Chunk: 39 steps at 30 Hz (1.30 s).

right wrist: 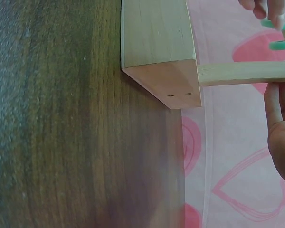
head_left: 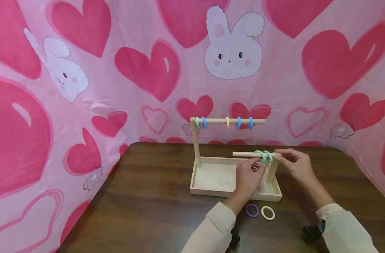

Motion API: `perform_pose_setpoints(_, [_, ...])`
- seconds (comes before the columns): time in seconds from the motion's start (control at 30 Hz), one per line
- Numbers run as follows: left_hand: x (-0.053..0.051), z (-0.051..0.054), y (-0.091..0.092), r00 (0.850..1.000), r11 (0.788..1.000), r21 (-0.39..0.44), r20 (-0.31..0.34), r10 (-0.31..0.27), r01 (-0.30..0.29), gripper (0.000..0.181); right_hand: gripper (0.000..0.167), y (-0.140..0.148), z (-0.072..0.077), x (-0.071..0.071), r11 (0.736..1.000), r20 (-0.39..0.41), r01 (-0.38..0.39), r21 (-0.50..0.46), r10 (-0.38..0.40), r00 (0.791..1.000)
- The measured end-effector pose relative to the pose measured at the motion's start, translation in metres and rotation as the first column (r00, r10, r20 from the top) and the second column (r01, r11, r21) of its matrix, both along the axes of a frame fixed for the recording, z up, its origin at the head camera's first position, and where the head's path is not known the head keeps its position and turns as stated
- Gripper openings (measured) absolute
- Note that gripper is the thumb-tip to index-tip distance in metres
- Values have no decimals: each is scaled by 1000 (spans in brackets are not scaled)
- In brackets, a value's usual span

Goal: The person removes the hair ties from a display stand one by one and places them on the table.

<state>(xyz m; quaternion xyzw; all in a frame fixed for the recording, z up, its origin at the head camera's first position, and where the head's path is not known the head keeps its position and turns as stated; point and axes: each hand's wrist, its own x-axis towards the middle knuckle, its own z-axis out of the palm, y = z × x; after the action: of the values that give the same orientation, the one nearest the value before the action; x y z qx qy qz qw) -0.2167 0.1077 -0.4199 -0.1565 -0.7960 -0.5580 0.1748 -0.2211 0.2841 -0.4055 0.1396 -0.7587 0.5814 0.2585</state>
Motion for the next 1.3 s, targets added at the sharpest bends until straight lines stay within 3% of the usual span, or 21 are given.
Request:
perform_pose_setpoints(0.3, [0,-1,4,998,999,-29,-55,14,-16,14,28,0,-1,0,1000,0,13,-2,-13,1000])
perform_pose_setpoints(0.53, [0,-1,4,990,996,-82,-140,30,-42,9,27,1,-2,-1,1000,10,3,-4,-3,1000])
perform_pose_setpoints(0.87, [-4,-5,-1,949,976,-196,-313,33,-99,9,24,2,-3,-1,999,7,22,24,-22,1000])
perform_pose_setpoints(1.3, [-5,-6,-11,946,980,-167,-321,46,-104,9,23,1,-3,0,999,30,36,39,-38,999])
